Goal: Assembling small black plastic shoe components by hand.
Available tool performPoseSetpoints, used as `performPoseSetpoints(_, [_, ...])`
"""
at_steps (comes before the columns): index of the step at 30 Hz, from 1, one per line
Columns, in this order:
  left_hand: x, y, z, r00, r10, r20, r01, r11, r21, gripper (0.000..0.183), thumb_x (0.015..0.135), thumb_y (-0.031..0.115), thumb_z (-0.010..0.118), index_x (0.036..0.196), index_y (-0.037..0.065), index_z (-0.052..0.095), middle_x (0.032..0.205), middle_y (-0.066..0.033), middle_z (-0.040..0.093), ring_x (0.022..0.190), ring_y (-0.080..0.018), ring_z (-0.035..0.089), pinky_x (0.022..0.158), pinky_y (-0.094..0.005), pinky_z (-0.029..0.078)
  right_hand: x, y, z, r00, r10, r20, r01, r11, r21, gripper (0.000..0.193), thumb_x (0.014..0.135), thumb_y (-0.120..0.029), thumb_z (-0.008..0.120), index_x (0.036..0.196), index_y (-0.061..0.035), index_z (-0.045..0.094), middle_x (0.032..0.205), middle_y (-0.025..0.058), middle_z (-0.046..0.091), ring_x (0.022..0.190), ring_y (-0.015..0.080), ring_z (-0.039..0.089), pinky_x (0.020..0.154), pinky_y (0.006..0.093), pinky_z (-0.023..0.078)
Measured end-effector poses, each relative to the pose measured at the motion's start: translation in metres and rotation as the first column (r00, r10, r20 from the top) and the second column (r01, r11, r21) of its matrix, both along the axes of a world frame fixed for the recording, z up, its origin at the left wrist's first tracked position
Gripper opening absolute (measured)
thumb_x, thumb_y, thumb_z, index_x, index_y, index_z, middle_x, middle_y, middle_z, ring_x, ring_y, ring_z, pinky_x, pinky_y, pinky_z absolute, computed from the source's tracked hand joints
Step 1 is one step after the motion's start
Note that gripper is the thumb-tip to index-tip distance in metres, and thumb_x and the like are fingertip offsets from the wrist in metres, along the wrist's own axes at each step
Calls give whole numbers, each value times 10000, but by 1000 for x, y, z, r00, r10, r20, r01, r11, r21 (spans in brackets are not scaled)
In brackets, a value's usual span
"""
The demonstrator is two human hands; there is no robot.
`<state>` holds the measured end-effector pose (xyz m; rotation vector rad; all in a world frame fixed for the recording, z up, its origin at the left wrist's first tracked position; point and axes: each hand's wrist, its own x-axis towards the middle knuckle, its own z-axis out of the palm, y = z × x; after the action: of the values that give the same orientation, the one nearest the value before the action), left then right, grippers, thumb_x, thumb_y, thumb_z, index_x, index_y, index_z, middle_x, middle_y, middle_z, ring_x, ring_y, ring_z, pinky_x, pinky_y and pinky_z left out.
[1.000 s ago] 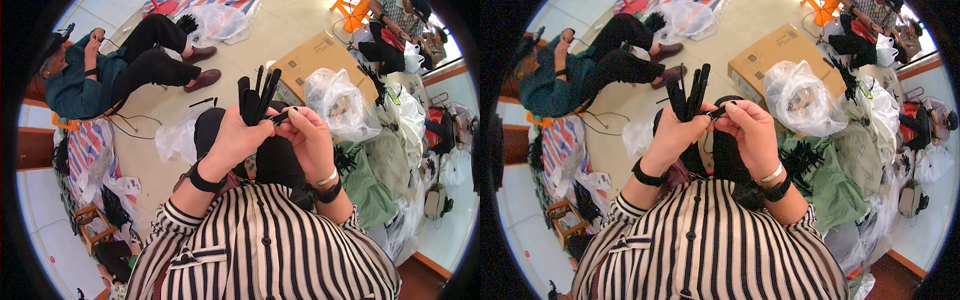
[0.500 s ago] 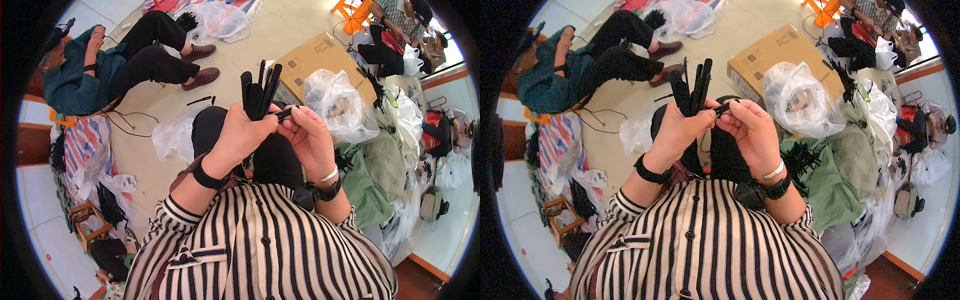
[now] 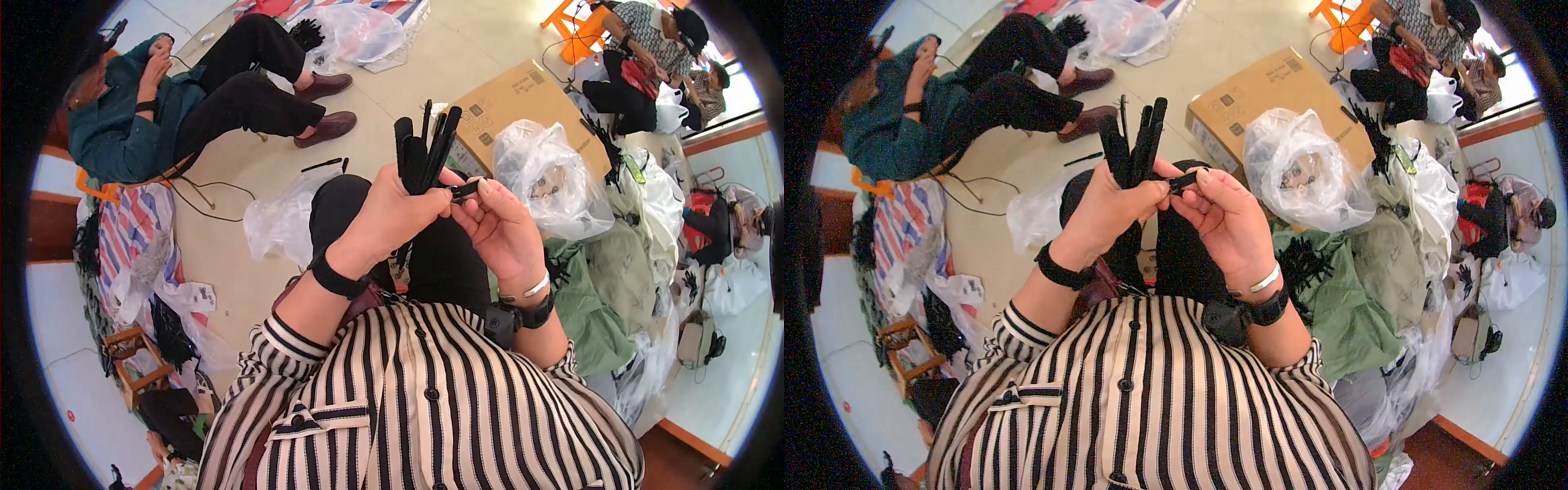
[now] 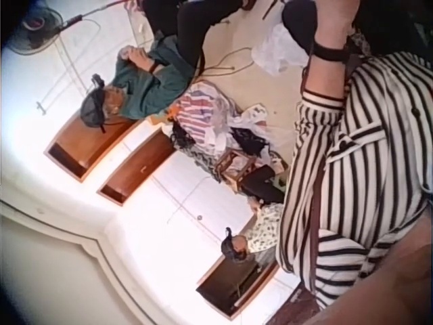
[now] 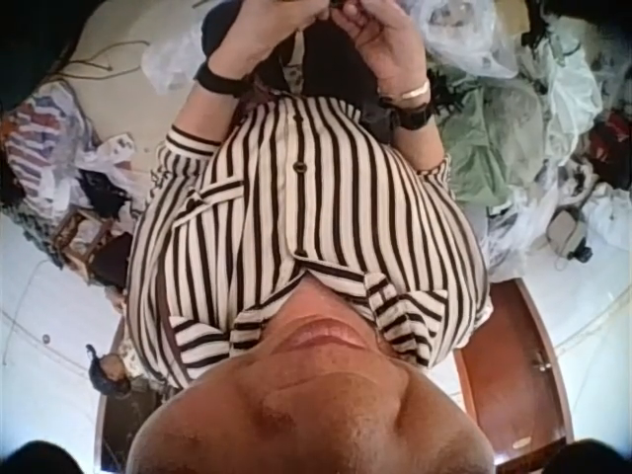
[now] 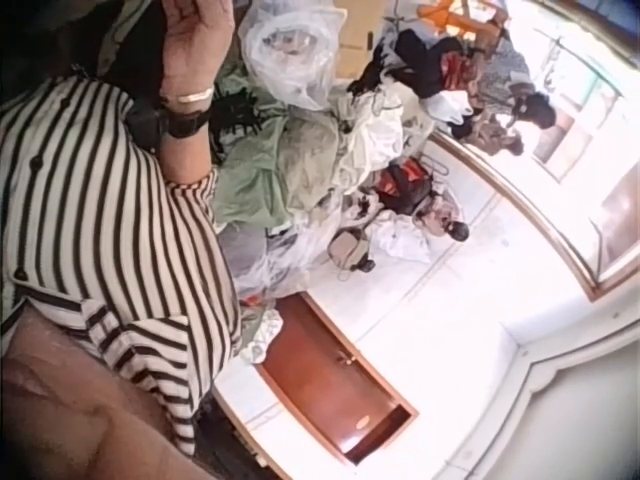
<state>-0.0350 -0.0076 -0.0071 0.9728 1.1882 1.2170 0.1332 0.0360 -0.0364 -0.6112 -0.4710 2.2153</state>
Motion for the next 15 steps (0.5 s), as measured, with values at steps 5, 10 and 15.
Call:
performPoseSetpoints(5, [4, 0, 2, 999, 35, 10, -35, 999, -17, 147, 835, 93, 628, 955, 11, 647, 678, -5, 593, 528, -35, 475, 468, -174, 351, 1, 0, 6, 1000, -27, -3, 27, 1000, 2, 110, 915, -107, 542, 950, -23, 604, 851, 46, 662, 765, 111, 643, 804, 303, 545])
performPoseSetpoints(10, [4, 0, 7, 999, 20, 30, -20, 1000, -22, 149, 834, 99, 643, 955, 12, 644, 685, -5, 592, 535, -37, 476, 472, -173, 351, 3, 1, 6, 1000, -17, -26, 18, 1000, 24, 104, 917, -106, 539, 937, -24, 598, 861, 52, 664, 764, 116, 645, 803, 307, 547])
performPoseSetpoints(15, [-6, 1, 8, 990, -75, 121, 83, 995, -61, 155, 836, 92, 639, 970, 15, 636, 700, -13, 591, 554, -41, 469, 499, -178, 364, 4, 4, 3, 999, 15, -51, -15, 1000, 7, 110, 918, -105, 533, 963, -21, 588, 864, 51, 661, 767, 120, 646, 801, 305, 546])
